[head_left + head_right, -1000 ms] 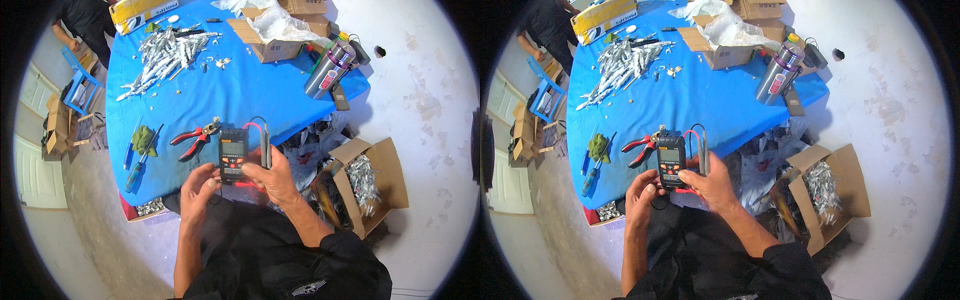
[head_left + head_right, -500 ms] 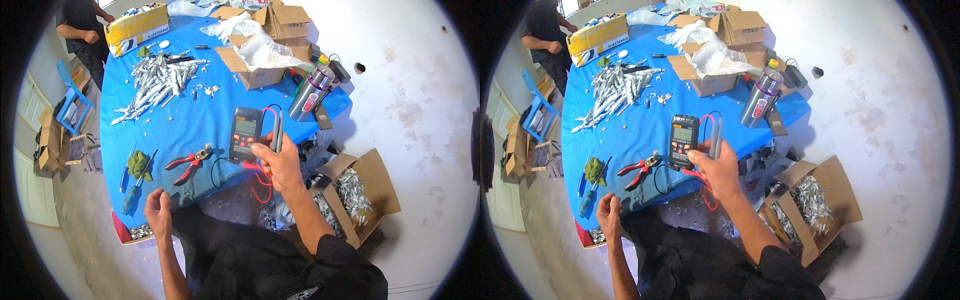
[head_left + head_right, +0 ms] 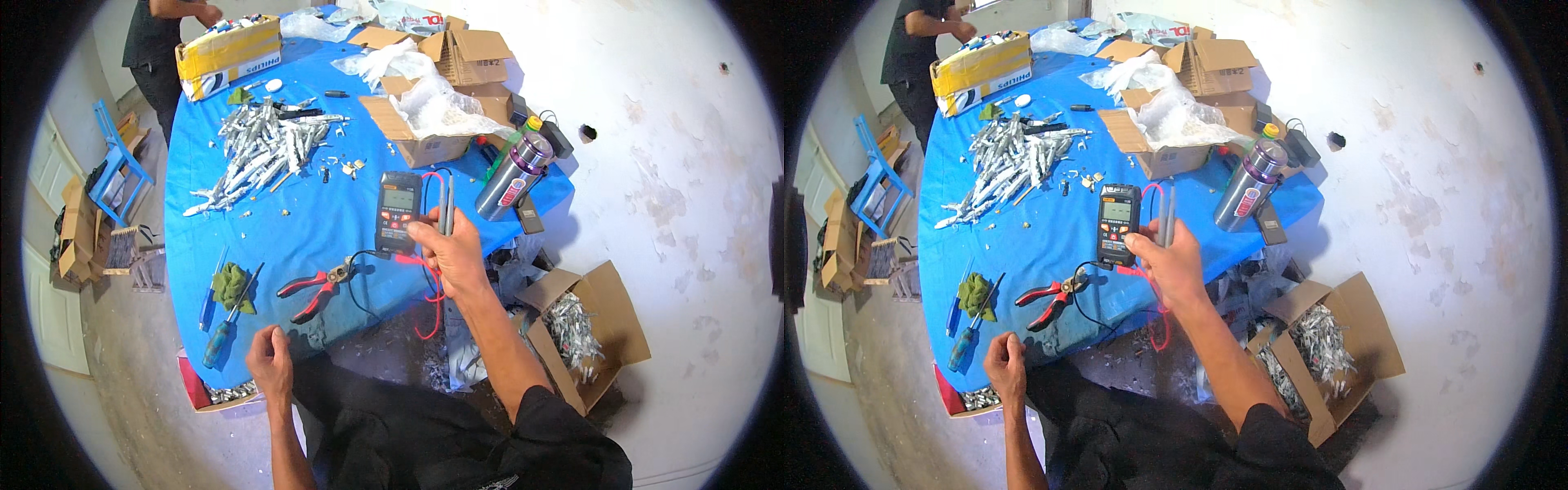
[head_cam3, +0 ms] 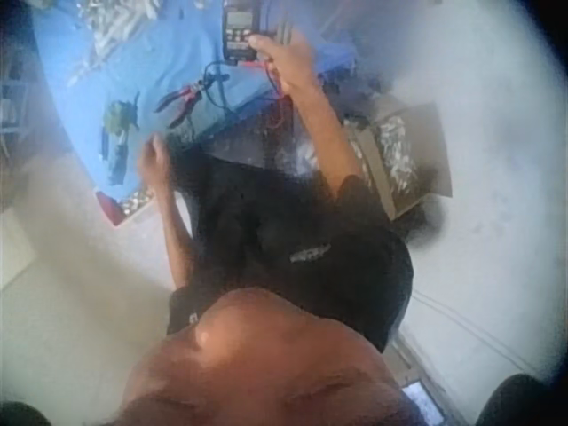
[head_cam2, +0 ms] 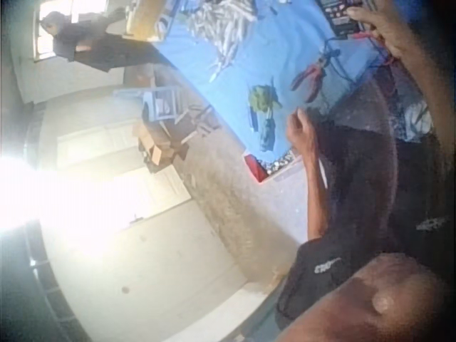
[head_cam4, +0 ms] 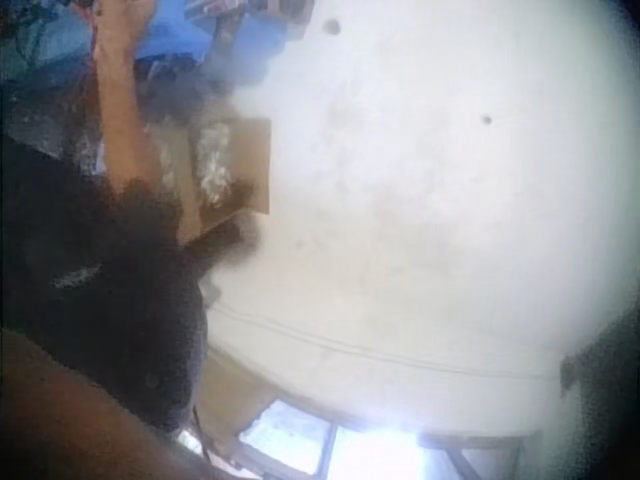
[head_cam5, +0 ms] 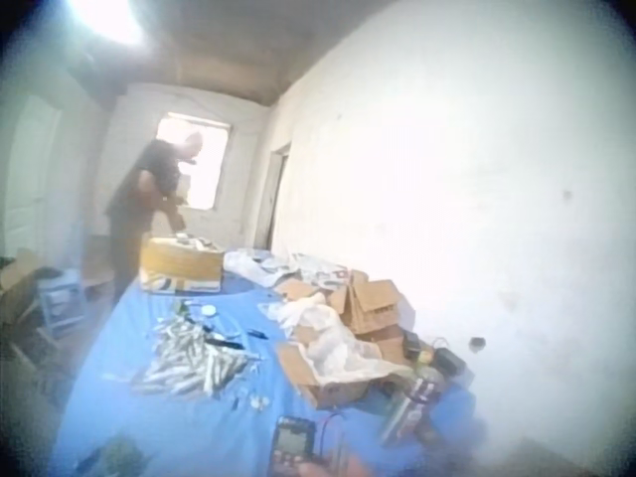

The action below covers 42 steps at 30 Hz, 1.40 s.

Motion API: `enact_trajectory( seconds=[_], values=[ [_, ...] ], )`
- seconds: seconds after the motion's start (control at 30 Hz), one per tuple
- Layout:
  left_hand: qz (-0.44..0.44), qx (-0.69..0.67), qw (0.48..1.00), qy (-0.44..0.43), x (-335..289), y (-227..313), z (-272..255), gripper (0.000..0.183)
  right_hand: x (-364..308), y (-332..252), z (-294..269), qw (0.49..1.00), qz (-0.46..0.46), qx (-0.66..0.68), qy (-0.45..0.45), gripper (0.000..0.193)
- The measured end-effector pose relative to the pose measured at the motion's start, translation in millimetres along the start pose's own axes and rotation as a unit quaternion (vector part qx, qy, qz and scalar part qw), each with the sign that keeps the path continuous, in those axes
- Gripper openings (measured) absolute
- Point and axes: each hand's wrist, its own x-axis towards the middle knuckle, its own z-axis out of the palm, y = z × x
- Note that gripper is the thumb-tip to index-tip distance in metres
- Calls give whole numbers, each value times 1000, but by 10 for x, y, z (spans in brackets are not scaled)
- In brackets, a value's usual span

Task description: The person tests an electrical component using a multimeter and then uses a screwdriver to work on a small cylindrical electronic part.

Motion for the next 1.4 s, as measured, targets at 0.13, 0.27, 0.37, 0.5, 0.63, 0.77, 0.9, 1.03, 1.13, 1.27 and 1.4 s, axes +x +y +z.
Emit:
enact_trajectory(
  seconds=[0.13,0.27,0.37,0.5,0.63,0.77,0.9,1.03,1.13,1.27,1.4],
  values=[
    [53,44,998,2,46,111,96,16,261,107,-54,999,15,-44,-13,37],
    [84,91,992,9,94,75,129,15,640,304,-99,994,29,-109,-8,41],
    [95,106,990,12,103,97,148,13,986,521,-247,991,41,-131,0,45],
    [121,121,985,28,94,64,174,10,1269,724,-334,986,66,-151,13,41],
    [120,142,982,29,85,69,186,9,1400,837,-400,982,69,-176,2,35],
    [102,134,985,36,63,50,200,10,1433,833,-388,979,54,-198,-16,30],
    [92,142,985,43,57,48,212,11,1441,850,-372,974,41,-221,-8,27],
    [123,157,978,54,82,69,242,12,1432,880,-379,976,31,-216,2,26],
    [109,160,979,55,67,94,246,12,1412,879,-356,976,24,-217,8,25],
    [100,164,980,53,60,83,250,14,1478,939,-478,973,6,-232,18,24],
    [109,171,978,52,70,91,263,14,1559,957,-673,919,-57,-388,46,28]
  ],
)
